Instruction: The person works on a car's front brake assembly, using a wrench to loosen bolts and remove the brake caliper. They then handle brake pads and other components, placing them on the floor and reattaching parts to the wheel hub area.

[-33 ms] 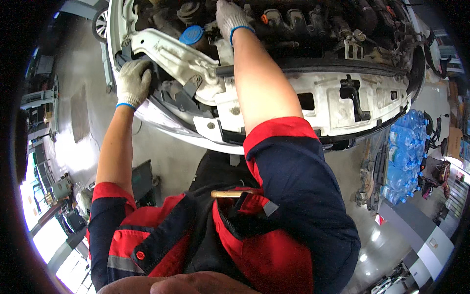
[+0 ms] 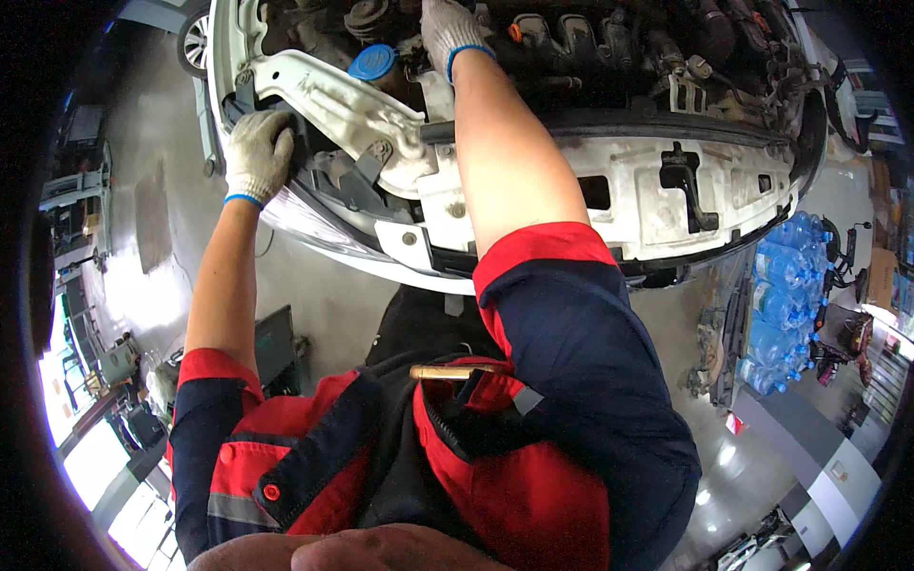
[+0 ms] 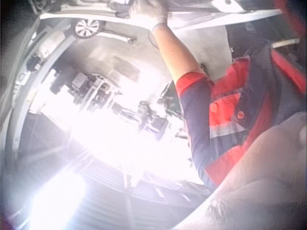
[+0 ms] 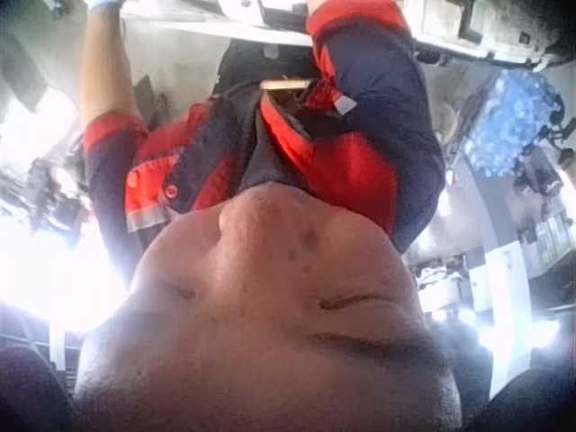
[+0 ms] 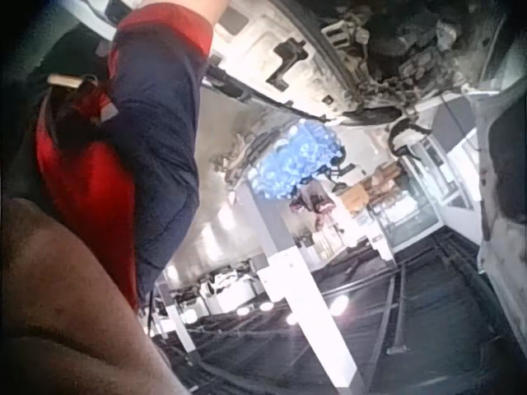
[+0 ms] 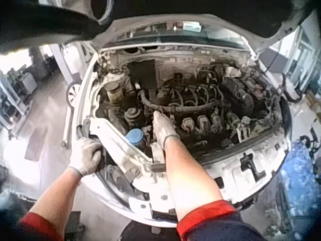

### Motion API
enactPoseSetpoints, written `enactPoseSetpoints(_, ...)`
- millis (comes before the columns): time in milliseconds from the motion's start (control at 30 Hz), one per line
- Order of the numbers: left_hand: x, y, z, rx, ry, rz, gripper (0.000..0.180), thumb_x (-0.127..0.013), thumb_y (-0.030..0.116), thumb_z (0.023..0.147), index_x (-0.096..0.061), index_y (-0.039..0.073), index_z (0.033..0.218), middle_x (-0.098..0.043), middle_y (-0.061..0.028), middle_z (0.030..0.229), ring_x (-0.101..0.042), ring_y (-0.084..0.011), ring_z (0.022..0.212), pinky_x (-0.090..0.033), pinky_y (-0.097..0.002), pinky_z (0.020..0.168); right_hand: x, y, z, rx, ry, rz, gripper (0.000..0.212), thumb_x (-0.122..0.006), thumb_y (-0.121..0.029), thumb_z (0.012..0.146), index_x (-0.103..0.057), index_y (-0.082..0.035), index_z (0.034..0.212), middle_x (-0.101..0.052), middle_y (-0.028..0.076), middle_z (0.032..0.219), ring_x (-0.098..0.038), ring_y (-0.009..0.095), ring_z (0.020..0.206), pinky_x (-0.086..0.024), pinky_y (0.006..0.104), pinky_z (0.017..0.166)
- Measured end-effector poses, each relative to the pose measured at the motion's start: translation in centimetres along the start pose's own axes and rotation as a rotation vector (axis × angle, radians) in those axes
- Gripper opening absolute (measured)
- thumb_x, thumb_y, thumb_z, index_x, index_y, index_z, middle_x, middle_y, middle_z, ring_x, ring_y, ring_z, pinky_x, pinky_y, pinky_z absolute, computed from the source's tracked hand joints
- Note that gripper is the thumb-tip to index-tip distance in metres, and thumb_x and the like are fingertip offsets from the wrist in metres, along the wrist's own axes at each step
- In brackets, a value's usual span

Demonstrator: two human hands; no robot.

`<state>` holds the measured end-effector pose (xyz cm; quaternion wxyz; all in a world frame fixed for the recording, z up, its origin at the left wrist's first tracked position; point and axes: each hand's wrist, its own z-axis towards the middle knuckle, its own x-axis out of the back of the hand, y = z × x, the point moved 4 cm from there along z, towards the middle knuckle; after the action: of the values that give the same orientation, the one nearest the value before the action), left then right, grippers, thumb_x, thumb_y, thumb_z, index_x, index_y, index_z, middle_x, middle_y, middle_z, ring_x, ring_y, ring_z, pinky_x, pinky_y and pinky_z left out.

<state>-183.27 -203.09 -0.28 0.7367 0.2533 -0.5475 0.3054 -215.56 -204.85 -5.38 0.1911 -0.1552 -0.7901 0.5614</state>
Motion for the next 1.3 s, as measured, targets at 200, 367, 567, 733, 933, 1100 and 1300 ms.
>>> enactPoseSetpoints(200,0.3,0.0,-0.3,0.03,-0.023,0.049,0.029,-0.061,0.022,0.089,-0.071,0.006,0.111,-0.069,-0.0162,0.113,-0.061,-0.0363,0.111,-0.046,-0.0465,0.102,-0.4,-1.3,-0.1,0.037,0.059,-0.215,0.063,-0.035,-0.042,0.096,-0.063,0.005,0.128,-0.059,0.03,0.137,-0.052,0.044,0.132,-0.04,0.0496,0.111)
enactPoseSetpoints(367,-0.7,0.1,1.1,0.012,-0.026,0.082,0.032,-0.061,0.025,0.088,-0.07,0.008,0.114,-0.069,-0.0145,0.118,-0.06,-0.0355,0.115,-0.043,-0.046,0.106,0.1,0.7,4.3,0.25,0.065,-0.451,0.061,-0.033,-0.041,0.1,-0.063,0.003,0.128,-0.058,0.031,0.137,-0.054,0.049,0.126,-0.041,0.0524,0.109)
enactPoseSetpoints(567,-0.2,-0.4,-1.1,0.025,-0.052,0.054,0.034,-0.059,0.019,0.087,-0.068,0.005,0.116,-0.069,-0.0181,0.115,-0.061,-0.0379,0.114,-0.044,-0.0466,0.105,0.5,0.3,-1.9,0.187,0.07,-0.177,0.047,-0.041,-0.04,0.101,-0.063,0.001,0.108,-0.063,0.031,0.108,-0.06,0.044,0.102,-0.048,0.0522,0.092)
enactPoseSetpoints(733,0.8,0.8,0.4,0.046,-0.035,0.01,0.035,-0.064,0.019,0.081,-0.07,0.004,0.112,-0.069,-0.0187,0.113,-0.062,-0.0377,0.112,-0.044,-0.048,0.106,0.7,0.8,-1.6,-0.04,-0.096,-0.135,0.056,-0.046,-0.047,0.097,-0.067,0.001,0.118,-0.068,0.028,0.116,-0.063,0.043,0.107,-0.048,0.0482,0.095)
enactPoseSetpoints(933,2.0,0.0,0.3,0.075,-0.016,-0.037,0.041,-0.07,0.027,0.08,-0.07,0.005,0.115,-0.069,-0.0165,0.116,-0.06,-0.0359,0.116,-0.04,-0.0499,0.111,1.3,-3.0,-0.8,0.043,-0.244,-0.788,0.045,-0.047,-0.035,0.097,-0.068,-0.003,0.121,-0.065,0.025,0.131,-0.063,0.04,0.119,-0.047,0.0477,0.104)
enactPoseSetpoints(1100,2.0,-0.6,1.7,0.104,-0.026,-0.265,0.049,-0.074,0.023,0.076,-0.066,0.002,0.121,-0.067,-0.0164,0.117,-0.061,-0.0371,0.113,-0.044,-0.0505,0.105,0.7,-3.0,-0.1,-0.041,-0.025,-0.477,0.041,-0.055,-0.031,0.096,-0.069,0.0,0.118,-0.071,0.023,0.114,-0.066,0.035,0.105,-0.05,0.0436,0.096)
enactPoseSetpoints(1300,4.5,-2.9,10.8,0.015,0.359,-0.32,0.06,-0.074,0.01,0.076,-0.06,0.004,0.133,-0.063,-0.0227,0.123,-0.06,-0.0424,0.118,-0.048,-0.0487,0.102,-5.3,-15.0,-7.2,0.087,-0.309,-0.121,0.026,-0.055,-0.022,0.106,-0.069,-0.007,0.121,-0.067,0.003,0.088,-0.061,0.008,0.073,-0.05,0.0226,0.059)
